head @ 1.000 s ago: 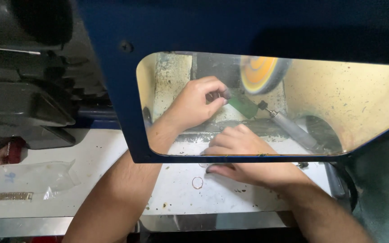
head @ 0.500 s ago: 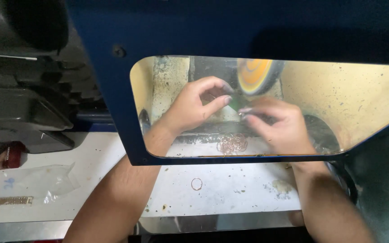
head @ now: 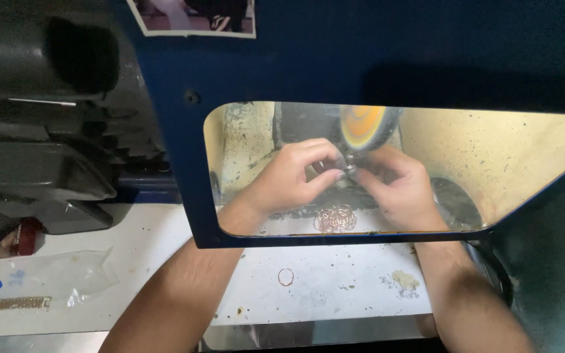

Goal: Polishing small metal rings using a bench-mounted polishing wheel.

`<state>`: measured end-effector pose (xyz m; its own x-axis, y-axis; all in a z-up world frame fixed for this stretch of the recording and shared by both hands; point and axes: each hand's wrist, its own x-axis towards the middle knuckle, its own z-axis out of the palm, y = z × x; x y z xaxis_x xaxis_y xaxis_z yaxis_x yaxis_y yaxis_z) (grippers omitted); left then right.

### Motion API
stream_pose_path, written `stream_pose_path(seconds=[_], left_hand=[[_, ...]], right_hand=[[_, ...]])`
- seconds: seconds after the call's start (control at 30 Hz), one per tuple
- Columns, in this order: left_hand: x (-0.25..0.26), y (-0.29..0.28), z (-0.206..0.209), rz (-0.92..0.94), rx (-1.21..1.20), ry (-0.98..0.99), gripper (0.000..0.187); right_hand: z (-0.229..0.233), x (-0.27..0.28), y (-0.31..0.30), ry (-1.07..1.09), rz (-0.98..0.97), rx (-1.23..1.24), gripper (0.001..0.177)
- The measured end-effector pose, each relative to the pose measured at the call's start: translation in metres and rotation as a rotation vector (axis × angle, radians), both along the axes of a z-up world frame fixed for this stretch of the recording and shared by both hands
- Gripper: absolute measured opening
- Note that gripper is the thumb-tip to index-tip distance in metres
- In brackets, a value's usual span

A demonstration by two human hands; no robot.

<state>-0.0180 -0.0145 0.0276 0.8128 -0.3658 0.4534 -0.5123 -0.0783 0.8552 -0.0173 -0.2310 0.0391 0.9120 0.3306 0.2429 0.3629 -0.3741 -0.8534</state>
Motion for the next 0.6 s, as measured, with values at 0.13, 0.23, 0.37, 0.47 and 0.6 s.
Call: stream_pose_path(seconds=[0.13, 0.23, 0.37, 0.47, 0.6], left_hand=[[0.002, 0.0, 0.001, 0.005, -0.029, -0.027, 0.004], [0.003, 0.002, -0.001, 0.02, -0.051, -0.021, 0.005], [0.002, 0.003, 0.003, 0.031, -0.075, -0.019, 0.006], [0.002, 0.001, 0.005, 0.027, -0.097, -0.015, 0.007], [0.002, -0.001, 0.001, 0.032, -0.083, -0.008, 0.009]], right_hand=[[-0.016, 0.006, -0.009, 0.034, -0.039, 0.005, 0.014], [-0.014, 0.002, -0.007, 0.012, 0.025, 0.093, 0.015], [-0.012, -0.002, -0.004, -0.037, 0.019, 0.053, 0.016], [-0.012, -0.003, -0.006, 0.001, 0.027, 0.099, 0.016], [-0.005, -0.007, -0.004, 0.079, -0.02, 0.114, 0.019]])
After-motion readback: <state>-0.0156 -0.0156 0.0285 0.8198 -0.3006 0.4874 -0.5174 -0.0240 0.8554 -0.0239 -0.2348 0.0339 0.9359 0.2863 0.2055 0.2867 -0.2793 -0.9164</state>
